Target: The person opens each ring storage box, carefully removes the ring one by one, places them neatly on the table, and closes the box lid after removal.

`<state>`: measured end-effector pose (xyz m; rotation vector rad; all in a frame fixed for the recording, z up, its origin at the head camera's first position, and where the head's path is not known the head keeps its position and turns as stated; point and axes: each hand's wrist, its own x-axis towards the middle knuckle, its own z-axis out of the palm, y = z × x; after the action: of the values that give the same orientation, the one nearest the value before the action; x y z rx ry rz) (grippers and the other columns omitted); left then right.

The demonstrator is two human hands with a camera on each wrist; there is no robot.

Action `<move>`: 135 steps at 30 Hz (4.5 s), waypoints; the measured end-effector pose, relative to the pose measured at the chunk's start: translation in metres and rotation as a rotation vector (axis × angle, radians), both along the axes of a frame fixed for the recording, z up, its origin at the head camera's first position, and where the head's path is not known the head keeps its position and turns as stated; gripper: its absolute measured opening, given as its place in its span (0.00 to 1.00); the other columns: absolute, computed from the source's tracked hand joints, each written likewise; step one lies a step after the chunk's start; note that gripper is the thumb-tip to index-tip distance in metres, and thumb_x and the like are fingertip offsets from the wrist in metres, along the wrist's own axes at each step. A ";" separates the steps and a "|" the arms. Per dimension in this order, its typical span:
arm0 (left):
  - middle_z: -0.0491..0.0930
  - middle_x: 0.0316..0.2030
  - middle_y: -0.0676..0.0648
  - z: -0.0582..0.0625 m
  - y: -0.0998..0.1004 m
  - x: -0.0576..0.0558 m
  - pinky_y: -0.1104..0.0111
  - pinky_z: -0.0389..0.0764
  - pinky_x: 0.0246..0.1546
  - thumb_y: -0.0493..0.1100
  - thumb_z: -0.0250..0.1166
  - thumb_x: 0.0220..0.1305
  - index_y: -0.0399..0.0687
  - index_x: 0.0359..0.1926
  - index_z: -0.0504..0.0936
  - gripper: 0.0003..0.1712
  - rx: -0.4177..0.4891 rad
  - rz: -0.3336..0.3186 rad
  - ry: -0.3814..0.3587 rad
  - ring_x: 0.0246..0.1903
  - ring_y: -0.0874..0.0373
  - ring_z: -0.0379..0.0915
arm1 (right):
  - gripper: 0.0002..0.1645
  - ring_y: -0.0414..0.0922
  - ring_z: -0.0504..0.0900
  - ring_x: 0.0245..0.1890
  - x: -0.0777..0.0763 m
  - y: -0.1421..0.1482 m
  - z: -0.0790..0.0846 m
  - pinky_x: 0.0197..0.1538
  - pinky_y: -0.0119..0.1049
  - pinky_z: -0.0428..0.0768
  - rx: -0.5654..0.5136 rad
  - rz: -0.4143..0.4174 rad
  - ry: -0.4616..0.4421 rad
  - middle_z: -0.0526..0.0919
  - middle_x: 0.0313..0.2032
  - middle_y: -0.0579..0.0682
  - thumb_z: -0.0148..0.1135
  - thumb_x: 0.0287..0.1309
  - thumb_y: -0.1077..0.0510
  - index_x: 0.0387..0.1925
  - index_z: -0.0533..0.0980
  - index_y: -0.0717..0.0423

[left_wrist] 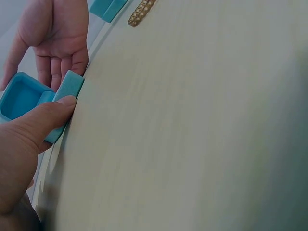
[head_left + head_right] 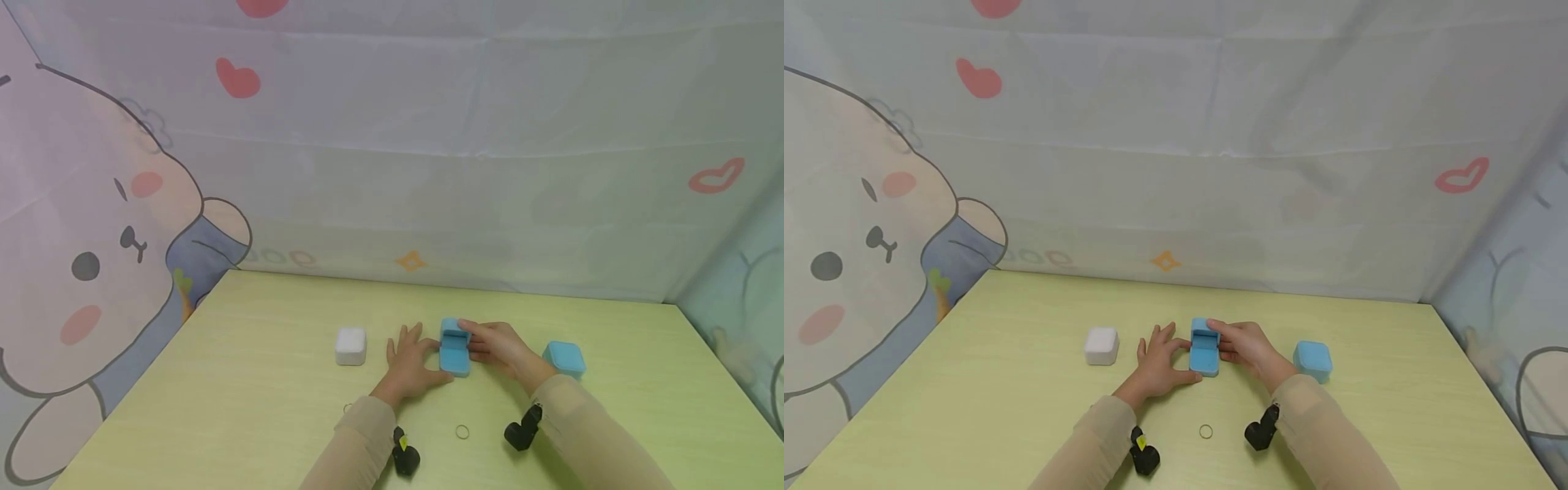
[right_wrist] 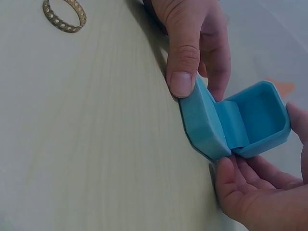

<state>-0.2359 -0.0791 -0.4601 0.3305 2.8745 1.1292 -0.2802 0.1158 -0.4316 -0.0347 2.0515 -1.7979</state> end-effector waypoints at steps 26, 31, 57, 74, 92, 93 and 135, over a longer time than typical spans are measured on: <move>0.50 0.72 0.38 0.000 -0.004 0.001 0.40 0.30 0.68 0.57 0.72 0.49 0.50 0.56 0.77 0.33 -0.010 -0.011 0.017 0.73 0.36 0.32 | 0.38 0.56 0.80 0.53 0.002 -0.004 0.000 0.54 0.44 0.79 -0.011 0.041 0.070 0.71 0.58 0.73 0.57 0.64 0.48 0.60 0.63 0.77; 0.49 0.72 0.37 -0.002 -0.006 -0.001 0.39 0.31 0.67 0.57 0.72 0.50 0.50 0.56 0.76 0.33 -0.008 -0.014 0.018 0.73 0.36 0.32 | 0.37 0.59 0.76 0.57 0.002 -0.005 -0.001 0.55 0.44 0.79 -0.002 0.042 0.071 0.68 0.60 0.73 0.56 0.64 0.50 0.62 0.62 0.76; 0.49 0.72 0.37 -0.001 -0.006 0.000 0.39 0.30 0.67 0.57 0.72 0.50 0.50 0.55 0.77 0.33 0.010 -0.010 0.020 0.73 0.36 0.32 | 0.39 0.63 0.68 0.63 0.006 0.004 -0.005 0.54 0.44 0.79 -0.007 0.143 0.165 0.66 0.62 0.71 0.60 0.62 0.51 0.64 0.60 0.72; 0.48 0.73 0.37 -0.006 -0.005 -0.003 0.39 0.30 0.67 0.58 0.71 0.49 0.51 0.54 0.77 0.32 0.010 -0.010 0.024 0.73 0.36 0.31 | 0.40 0.61 0.70 0.61 0.009 0.007 -0.003 0.55 0.45 0.78 0.048 0.183 0.186 0.67 0.61 0.70 0.60 0.62 0.51 0.66 0.59 0.70; 0.47 0.73 0.38 -0.004 -0.006 -0.002 0.40 0.29 0.67 0.58 0.71 0.50 0.50 0.55 0.77 0.32 -0.001 -0.015 0.011 0.73 0.36 0.30 | 0.42 0.63 0.67 0.63 0.018 0.008 -0.005 0.57 0.46 0.76 0.107 0.230 0.286 0.66 0.63 0.70 0.61 0.61 0.49 0.66 0.58 0.71; 0.47 0.73 0.38 -0.004 -0.006 -0.002 0.40 0.29 0.67 0.58 0.71 0.50 0.50 0.55 0.77 0.32 0.000 -0.015 0.011 0.73 0.36 0.30 | 0.42 0.63 0.67 0.63 0.019 0.008 -0.005 0.57 0.46 0.76 0.105 0.233 0.291 0.66 0.63 0.70 0.61 0.61 0.49 0.66 0.57 0.71; 0.47 0.73 0.38 -0.003 -0.008 -0.001 0.40 0.29 0.67 0.58 0.71 0.50 0.50 0.56 0.77 0.34 -0.010 0.002 0.011 0.73 0.36 0.30 | 0.39 0.61 0.68 0.63 0.020 0.006 -0.009 0.62 0.52 0.70 0.201 0.267 0.405 0.71 0.61 0.64 0.71 0.50 0.55 0.62 0.66 0.65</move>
<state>-0.2370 -0.0875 -0.4631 0.3354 2.8900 1.1158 -0.2607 0.1215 -0.4407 -0.6300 2.3556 -1.5055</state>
